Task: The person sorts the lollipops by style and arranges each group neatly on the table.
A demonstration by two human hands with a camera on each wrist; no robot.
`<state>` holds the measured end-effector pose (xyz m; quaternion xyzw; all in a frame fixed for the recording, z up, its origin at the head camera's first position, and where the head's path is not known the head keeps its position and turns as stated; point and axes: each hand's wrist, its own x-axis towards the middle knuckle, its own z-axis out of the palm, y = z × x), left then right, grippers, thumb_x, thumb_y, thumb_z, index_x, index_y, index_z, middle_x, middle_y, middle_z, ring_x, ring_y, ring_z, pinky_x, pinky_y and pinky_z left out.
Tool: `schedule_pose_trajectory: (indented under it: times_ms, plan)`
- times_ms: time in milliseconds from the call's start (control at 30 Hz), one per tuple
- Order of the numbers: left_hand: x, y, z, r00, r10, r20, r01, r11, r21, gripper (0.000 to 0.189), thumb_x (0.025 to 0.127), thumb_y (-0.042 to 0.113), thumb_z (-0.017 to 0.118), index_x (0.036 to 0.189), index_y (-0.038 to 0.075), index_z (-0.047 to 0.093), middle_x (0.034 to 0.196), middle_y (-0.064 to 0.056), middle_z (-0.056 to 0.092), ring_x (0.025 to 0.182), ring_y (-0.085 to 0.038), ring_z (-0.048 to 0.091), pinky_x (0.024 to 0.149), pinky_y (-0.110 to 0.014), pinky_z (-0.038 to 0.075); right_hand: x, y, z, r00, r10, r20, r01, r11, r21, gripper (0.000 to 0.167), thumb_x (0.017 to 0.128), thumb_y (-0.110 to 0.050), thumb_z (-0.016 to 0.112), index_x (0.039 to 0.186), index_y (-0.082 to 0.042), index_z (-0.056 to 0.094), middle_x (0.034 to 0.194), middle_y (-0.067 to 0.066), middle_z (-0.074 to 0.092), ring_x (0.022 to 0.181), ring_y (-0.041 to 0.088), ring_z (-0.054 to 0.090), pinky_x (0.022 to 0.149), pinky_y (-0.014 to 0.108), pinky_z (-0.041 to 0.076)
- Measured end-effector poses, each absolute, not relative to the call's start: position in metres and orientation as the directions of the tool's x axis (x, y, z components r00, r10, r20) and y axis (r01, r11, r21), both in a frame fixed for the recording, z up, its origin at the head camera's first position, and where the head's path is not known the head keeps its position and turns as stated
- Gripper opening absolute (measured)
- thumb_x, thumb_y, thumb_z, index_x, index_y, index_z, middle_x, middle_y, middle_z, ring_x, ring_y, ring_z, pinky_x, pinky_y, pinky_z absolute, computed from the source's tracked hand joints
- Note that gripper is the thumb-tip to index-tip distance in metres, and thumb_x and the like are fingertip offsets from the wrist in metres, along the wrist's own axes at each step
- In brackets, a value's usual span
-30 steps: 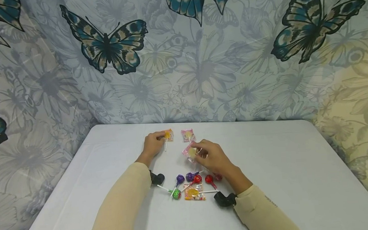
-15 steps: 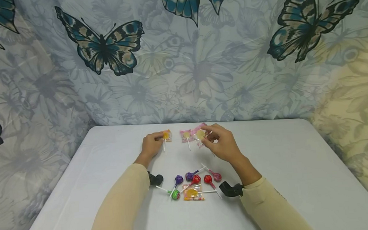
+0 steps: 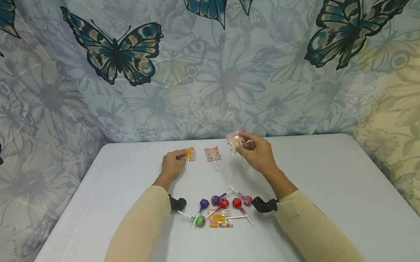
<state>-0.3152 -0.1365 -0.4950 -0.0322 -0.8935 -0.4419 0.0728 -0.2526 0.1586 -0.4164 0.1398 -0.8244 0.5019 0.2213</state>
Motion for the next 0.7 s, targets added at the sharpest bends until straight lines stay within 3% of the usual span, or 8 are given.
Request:
schedule_pose_trajectory:
  times_ms: [300,700]
  plan:
    - [-0.316,-0.137,-0.495,-0.989,-0.010,0.149,0.111,0.616,0.780,0.030,0.087,-0.001,0.062,0.116,0.005,0.070,0.121,-0.007,0.065,0.119,-0.026,0.054,0.097,-0.035,0.044,-0.269,0.155,-0.425,-0.924,0.121,0.363,-0.257,0.506,-0.823,0.043,0.083,-0.007,0.075,0.124,0.000,0.063,0.100,0.014,0.062,0.088,0.027,0.066,0.068,0.035,0.054]
    - [-0.317,-0.138,-0.498,-0.985,-0.004,0.172,0.135,0.609,0.782,0.031,0.087,-0.002,0.062,0.115,0.006,0.070,0.118,-0.007,0.066,0.119,-0.025,0.054,0.097,-0.036,0.044,-0.289,0.156,-0.448,-0.975,0.105,0.197,-0.109,0.549,-0.829,0.045,0.085,-0.016,0.072,0.127,-0.003,0.062,0.105,0.013,0.064,0.096,0.027,0.065,0.074,0.038,0.053]
